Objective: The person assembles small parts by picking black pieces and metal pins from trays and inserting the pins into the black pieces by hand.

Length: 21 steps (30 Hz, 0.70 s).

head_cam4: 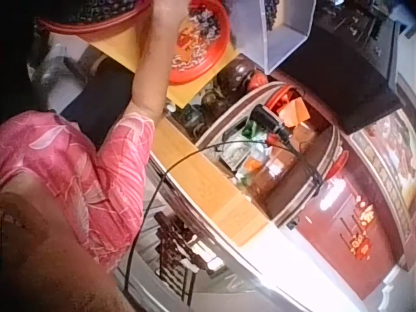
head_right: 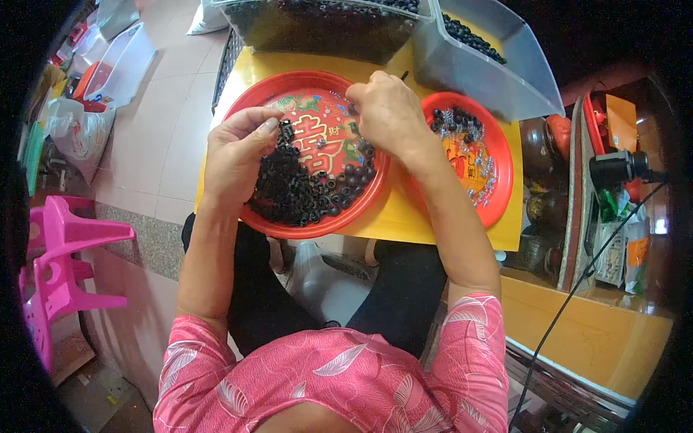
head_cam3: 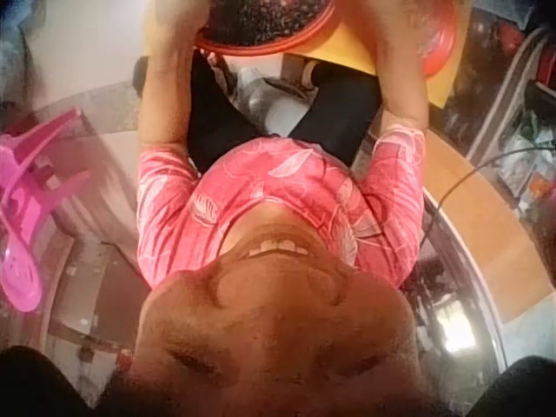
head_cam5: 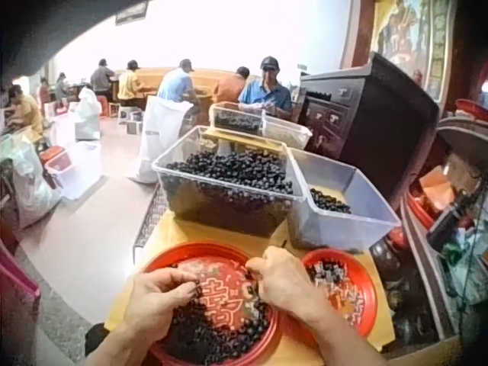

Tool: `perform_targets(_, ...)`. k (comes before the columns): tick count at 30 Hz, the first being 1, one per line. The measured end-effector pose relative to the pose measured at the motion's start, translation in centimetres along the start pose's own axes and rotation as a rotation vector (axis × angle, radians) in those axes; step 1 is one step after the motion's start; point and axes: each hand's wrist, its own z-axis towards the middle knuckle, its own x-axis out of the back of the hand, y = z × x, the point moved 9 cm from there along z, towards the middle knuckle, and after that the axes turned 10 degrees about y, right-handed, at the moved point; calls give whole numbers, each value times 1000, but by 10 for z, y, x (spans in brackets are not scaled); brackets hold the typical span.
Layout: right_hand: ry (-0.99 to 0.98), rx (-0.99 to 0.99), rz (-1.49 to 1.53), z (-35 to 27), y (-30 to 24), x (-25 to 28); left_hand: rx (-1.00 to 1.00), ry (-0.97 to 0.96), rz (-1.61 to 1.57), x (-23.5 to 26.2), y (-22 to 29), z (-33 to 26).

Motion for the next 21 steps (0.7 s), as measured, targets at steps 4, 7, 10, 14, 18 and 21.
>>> perform_targets(4, -110, 48, -164, -1, 2, -22, 26, -29, 11, -5, -2, -1)
perform_targets(7, -102, 97, -177, 1, -6, -31, 22, -28, 29, -4, 0, -2)
perform_targets(10, -87, 195, -209, 2, -14, -36, 24, -37, 95, -4, -5, -1)
perform_targets(14, -44, 118, 165, 3, -31, -9, 69, -52, 117, -14, -8, -4)
perform_targets(18, 37, 80, 569, 0, -66, 19, 206, -101, -137, -22, -18, -7)
perform_targets(21, 41, 102, 665, -2, -70, 23, 98, -126, -210, -19, -10, -3)
